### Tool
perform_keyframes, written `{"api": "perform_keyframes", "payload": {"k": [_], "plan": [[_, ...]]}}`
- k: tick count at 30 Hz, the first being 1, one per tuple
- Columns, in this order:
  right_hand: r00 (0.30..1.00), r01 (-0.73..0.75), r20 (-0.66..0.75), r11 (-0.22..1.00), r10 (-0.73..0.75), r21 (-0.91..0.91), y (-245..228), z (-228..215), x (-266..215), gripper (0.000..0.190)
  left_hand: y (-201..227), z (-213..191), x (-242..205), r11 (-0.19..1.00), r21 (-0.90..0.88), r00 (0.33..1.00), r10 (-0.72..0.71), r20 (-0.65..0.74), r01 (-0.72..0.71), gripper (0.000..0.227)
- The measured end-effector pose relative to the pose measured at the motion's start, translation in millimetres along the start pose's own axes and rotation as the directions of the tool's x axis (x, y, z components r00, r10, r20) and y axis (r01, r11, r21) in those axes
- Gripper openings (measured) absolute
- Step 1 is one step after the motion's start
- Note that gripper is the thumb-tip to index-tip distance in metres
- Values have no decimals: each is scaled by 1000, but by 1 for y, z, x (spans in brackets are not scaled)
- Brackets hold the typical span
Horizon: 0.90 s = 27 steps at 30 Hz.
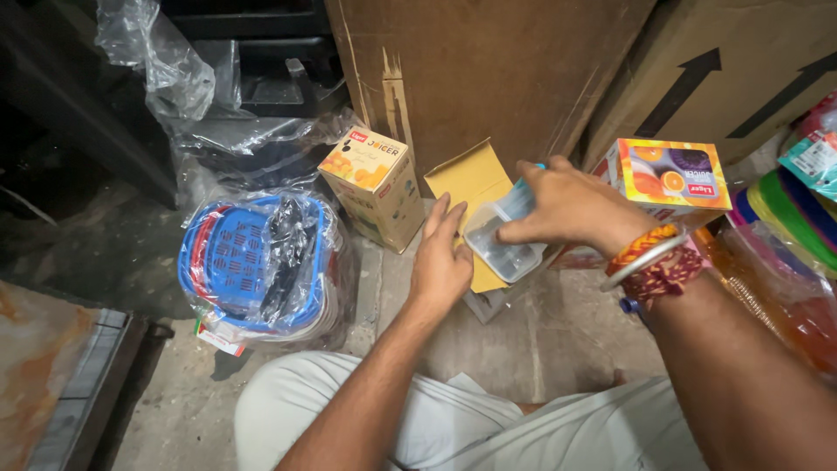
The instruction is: The person assembles a manual juicer by inserting the grater and crank, wraps it in a plastic bag, and places it into a cardboard box. The person then closes the box and sets it aside.
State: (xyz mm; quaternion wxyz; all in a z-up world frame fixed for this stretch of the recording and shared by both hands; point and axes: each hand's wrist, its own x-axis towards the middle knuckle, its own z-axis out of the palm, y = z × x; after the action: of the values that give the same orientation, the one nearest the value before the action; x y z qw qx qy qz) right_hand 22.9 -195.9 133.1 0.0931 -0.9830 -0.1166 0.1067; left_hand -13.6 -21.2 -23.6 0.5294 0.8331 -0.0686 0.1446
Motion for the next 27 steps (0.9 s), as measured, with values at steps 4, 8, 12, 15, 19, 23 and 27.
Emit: {"api": "perform_keyframes", "payload": {"k": [4,8,12,15,19,23,27], "plan": [[1000,12,20,999,-12,-35,-11,0,-1,102,2,-4,-1,1000,-2,999,-16,36,16,65],[999,-16,45,997,19,-70,-16,9,-2,97,5,-8,-3,999,-16,997,-26,76,28,69],[999,54,2,989,-54,-138,-15,27,2,104,6,-6,-6,1000,17,998,-1,68,0,65],[998,-57,23,996,58,-66,-10,45,2,132,3,-5,-6,1000,7,997,-20,74,20,63],[981,112,-156,993,-116,-35,4,65,3,134,-2,-3,-5,999,42,999,3,38,-5,61],[929,233,-287,971,-236,-42,18,82,-4,109,-3,-1,-2,996,-43,996,-80,35,81,61],[901,258,-339,962,-271,-84,26,91,-12,98,-1,2,-3,998,-49,1000,-25,18,26,61]]}}
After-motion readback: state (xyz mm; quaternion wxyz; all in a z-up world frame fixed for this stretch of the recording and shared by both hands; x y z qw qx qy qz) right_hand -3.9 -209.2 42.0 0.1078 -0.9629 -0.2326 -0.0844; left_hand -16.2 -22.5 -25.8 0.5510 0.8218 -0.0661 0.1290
